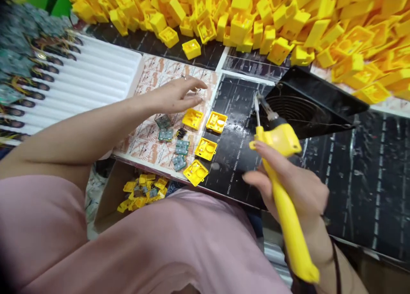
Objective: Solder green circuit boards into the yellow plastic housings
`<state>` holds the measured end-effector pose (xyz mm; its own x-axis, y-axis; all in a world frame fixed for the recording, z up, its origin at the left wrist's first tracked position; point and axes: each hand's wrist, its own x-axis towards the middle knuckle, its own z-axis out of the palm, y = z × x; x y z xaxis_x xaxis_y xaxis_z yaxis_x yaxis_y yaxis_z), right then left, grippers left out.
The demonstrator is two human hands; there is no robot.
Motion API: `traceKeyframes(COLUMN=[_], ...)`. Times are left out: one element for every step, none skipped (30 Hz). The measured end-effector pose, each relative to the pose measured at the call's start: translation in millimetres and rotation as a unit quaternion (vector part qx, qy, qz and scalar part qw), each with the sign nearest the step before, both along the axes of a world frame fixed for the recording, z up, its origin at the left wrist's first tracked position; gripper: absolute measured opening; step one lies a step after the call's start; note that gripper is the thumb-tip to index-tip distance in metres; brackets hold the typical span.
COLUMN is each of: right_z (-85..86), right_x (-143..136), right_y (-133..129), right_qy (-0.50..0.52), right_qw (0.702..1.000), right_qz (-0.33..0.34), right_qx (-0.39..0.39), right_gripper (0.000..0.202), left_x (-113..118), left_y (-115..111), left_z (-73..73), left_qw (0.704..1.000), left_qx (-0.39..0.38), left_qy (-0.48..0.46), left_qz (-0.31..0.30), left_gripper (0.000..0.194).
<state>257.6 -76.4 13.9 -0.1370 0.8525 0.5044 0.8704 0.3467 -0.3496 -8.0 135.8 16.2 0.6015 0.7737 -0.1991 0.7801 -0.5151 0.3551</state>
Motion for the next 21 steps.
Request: traceKeyframes(right_z=[3.8, 6.6, 7.6, 6.6, 3.6, -1.2, -7.1, -13.5, -19.4, -24.4, -28.0, -30.1, -31.0, -30.9, -30.3, -29.5, -29.1, -29.0, -29.3, -30.1, -31.2], right_x=[-3, -8, -14, -20, -26, -30, -34, -36, -38, -38, -38, -37, -36, -35, -33, -31, -30, -30, -29, -29, -30], right_y=[10, 21, 32, 45, 58, 70, 83, 94, 103, 110, 115, 118, 119, 119, 117, 116, 114, 113, 113, 113, 113], right_qy=[-0.014, -0.022, -0.018, -0.010, -0.008, -0.017, -0.024, -0.031, -0.032, -0.030, -0.030, -0.029, -0.029, -0.028, -0.027, -0.024, -0.020, -0.017, -0.013, -0.010, -0.008], right_qw=[0.999, 0.997, 0.996, 0.995, 0.995, 0.993, 0.992, 0.989, 0.986, 0.984, 0.982, 0.981, 0.981, 0.981, 0.981, 0.981, 0.981, 0.981, 0.982, 0.982, 0.983], right_qz=[0.039, 0.068, 0.082, 0.100, 0.104, 0.117, 0.122, 0.126, 0.125, 0.125, 0.127, 0.127, 0.128, 0.128, 0.128, 0.128, 0.128, 0.128, 0.128, 0.127, 0.125], right_qx=[-0.005, -0.007, -0.002, 0.005, -0.004, -0.010, -0.036, -0.070, -0.104, -0.126, -0.138, -0.145, -0.146, -0.145, -0.145, -0.145, -0.144, -0.143, -0.141, -0.138, -0.135], right_gripper=[0.044, 0.034, 0.023, 0.014, 0.014, 0.021, 0.032, 0.041, 0.045, 0.046, 0.046, 0.045, 0.045, 0.045, 0.045, 0.045, 0.045, 0.045, 0.045, 0.045, 0.046], left_x=[-2, -2, -1, 0, 2, 4, 6, 7, 8, 7, 5, 3, -1, -4, -8, -11, -13, -14, -14, -12, -10], left_y=[-5, -12, -19, -27, -34, -39, -42, -42, -40, -36, -32, -26, -22, -18, -15, -14, -15, -17, -20, -24, -28], left_z=[1.2, 3.0, 5.0, 7.0, 8.7, 9.9, 10.6, 10.9, 10.9, 10.6, 10.3, 9.8, 9.1, 8.3, 7.2, 6.0, 4.6, 3.4, 2.3, 1.5, 0.8], left_qw=[1.000, 0.999, 0.998, 0.996, 0.993, 0.991, 0.988, 0.986, 0.986, 0.988, 0.988, 0.987, 0.985, 0.983, 0.985, 0.990, 0.995, 0.998, 1.000, 0.999, 0.998], left_qx=[0.005, 0.013, 0.023, 0.032, 0.039, 0.043, 0.044, 0.044, 0.043, 0.035, 0.019, -0.002, -0.023, -0.038, -0.039, -0.028, -0.010, 0.009, 0.025, 0.034, 0.037], left_qy=[0.011, 0.029, 0.053, 0.080, 0.106, 0.129, 0.148, 0.159, 0.159, 0.148, 0.127, 0.100, 0.070, 0.040, 0.012, -0.009, -0.020, -0.018, -0.003, 0.021, 0.047], left_qz=[0.010, 0.016, 0.019, 0.020, 0.019, 0.016, 0.011, 0.004, -0.012, -0.041, -0.080, -0.122, -0.157, -0.175, -0.167, -0.137, -0.094, -0.052, -0.018, 0.001, 0.006], left_gripper=[0.047, 0.046, 0.047, 0.050, 0.055, 0.059, 0.061, 0.060, 0.056, 0.051, 0.047, 0.045, 0.046, 0.047, 0.048, 0.048, 0.048, 0.049, 0.051, 0.055, 0.058])
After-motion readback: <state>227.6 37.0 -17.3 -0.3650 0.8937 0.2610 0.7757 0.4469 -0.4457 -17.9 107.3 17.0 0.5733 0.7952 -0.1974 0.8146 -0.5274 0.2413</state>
